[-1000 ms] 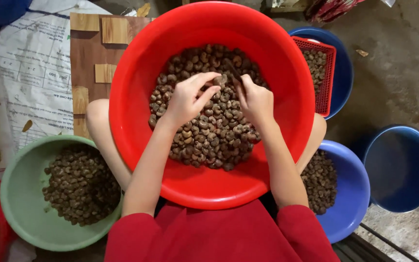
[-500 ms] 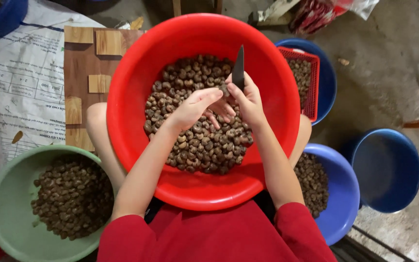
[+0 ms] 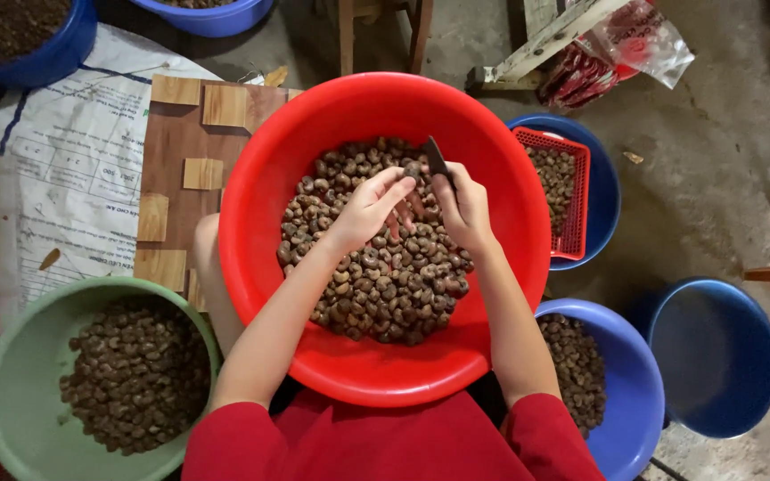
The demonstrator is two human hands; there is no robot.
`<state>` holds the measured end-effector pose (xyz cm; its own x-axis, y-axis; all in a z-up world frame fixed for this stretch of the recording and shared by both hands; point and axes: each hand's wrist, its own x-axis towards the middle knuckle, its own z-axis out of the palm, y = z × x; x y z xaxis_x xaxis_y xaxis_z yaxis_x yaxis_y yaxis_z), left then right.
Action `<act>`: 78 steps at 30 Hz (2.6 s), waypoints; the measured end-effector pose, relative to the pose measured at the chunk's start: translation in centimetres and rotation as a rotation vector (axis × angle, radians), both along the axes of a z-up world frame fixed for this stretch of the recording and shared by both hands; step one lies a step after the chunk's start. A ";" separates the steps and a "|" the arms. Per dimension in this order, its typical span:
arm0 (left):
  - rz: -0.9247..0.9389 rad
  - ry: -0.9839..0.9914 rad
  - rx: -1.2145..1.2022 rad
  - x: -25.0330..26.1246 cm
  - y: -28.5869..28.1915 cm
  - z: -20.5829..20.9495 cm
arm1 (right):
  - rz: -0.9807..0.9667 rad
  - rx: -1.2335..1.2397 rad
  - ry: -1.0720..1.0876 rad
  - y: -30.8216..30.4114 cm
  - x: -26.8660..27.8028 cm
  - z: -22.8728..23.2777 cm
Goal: A person sits on the floor and uses a small knife to peel or trim individual nuts from a large red bowl, sorting them into other containers.
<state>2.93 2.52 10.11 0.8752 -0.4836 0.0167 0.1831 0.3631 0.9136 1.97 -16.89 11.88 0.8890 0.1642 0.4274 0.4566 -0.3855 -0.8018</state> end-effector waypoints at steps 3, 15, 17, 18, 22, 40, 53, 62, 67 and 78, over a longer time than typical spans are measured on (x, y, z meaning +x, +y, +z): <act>0.066 -0.111 0.060 0.7 0.7 -0.3 | -0.110 -0.356 -0.146 -0.6 -0.2 -0.8; 0.147 -0.486 0.211 -0.1 3.2 2.3 | -0.292 -0.761 -0.186 -1.4 0.6 -3.0; 0.112 -0.561 0.347 -0.5 3.0 2.7 | -0.234 -0.350 0.005 -0.5 -0.6 -2.9; 0.082 -0.651 0.482 -0.5 3.0 3.1 | -0.173 0.065 0.174 0.0 -0.9 -2.7; 0.057 -0.632 0.537 -0.9 2.9 2.2 | -0.078 0.280 0.361 2.3 -1.7 -0.9; -0.628 -0.320 1.915 -5.0 -3.7 -10.4 | -0.779 0.040 -0.250 -10.6 2.6 -1.3; -0.285 -1.102 1.320 -6.6 -8.1 -13.7 | -0.629 0.071 -0.066 -10.4 3.0 -2.1; -0.381 -1.017 1.476 -5.3 -7.0 -16.6 | -0.532 -0.023 -0.031 -8.2 2.5 -2.0; -0.794 -0.591 1.488 -1.3 -3.8 -15.4 | -0.488 -0.015 0.015 -6.6 1.6 -1.7; -0.358 -0.465 1.652 1.6 2.4 -22.2 | 0.028 -0.862 0.764 -4.0 1.0 -6.6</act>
